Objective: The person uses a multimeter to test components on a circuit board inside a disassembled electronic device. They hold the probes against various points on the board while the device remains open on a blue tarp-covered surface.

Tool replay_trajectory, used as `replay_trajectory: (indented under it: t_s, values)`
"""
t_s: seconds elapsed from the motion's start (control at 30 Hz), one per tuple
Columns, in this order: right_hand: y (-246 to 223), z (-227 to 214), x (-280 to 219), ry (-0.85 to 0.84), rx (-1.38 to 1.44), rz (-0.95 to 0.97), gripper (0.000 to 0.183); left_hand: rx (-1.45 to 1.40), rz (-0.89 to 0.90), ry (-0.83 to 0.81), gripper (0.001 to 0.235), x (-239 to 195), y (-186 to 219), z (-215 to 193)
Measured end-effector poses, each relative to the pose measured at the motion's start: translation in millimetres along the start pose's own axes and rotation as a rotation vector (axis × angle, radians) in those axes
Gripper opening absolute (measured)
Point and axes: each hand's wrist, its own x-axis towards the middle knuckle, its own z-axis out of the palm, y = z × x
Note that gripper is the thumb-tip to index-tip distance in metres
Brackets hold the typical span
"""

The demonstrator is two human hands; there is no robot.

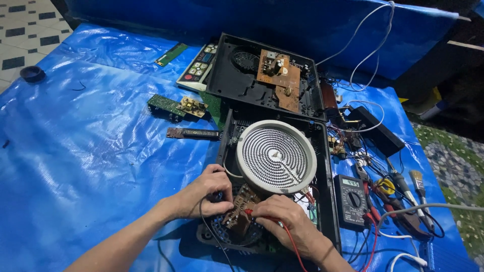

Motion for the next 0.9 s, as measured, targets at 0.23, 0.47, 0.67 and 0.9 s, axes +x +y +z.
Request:
replay_trajectory:
  t_s: [0.23, 0.47, 0.67, 0.9]
  values:
    - [0, 2, -1, -0.012, -0.007, 0.045, 0.015, -0.002, -0.097, -0.072, 0.018, -3, 1, -3]
    - [3, 4, 0, 0.064, 0.004, -0.047, 0.008, 0.023, -0.002, -0.012, 0.013, 4, 1, -2]
    - [5, 4, -4, -0.021, 0.056, 0.069, 0.011, 0.01, -0.139, -0.069, 0.016, -1, 8, 1]
    - [-5, 7, -7, -0.145, -0.057, 0.041, 0.021, 0.001, -0.08, 0.082, 0.01, -21, 4, 20]
